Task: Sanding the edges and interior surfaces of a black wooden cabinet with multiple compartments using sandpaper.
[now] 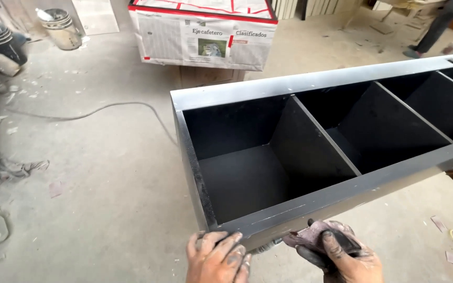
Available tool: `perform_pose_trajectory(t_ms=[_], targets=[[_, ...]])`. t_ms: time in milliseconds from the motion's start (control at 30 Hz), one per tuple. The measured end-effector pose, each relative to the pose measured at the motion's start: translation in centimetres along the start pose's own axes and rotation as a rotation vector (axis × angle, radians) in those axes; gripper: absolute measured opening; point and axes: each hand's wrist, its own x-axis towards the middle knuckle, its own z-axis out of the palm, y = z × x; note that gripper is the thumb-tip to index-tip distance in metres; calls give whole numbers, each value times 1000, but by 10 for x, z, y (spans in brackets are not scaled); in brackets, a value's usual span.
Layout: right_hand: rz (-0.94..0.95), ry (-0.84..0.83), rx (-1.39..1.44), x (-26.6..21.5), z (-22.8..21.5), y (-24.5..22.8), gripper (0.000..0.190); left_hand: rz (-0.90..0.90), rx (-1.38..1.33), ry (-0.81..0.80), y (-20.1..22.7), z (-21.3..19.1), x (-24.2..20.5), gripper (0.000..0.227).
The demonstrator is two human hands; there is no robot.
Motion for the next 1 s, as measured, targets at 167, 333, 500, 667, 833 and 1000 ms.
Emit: perform_pose_trajectory(t_ms=[167, 333, 500, 667, 833, 1000], targets=[[-48, 144, -682, -15, -11, -31, 31, 136, -35, -217, 8, 10, 4, 31], [-1176, -18, -937, 68, -53, 40, 18, 76, 42, -227, -4, 16, -27, 24], [-1470, -395, -979, 125, -63, 47, 25, -84, 76, -163, 2, -27, -26, 28], [-1266, -363, -1046, 111, -46, 71, 21, -8, 68, -57, -18, -46, 20, 21], [-1267, -412, -1029, 53, -10, 101, 28, 47, -1, -99, -72, 5, 112, 38], [-1316, -566, -1041, 1, 32, 132, 27, -187, 149, -723, -69, 18, 156, 46]])
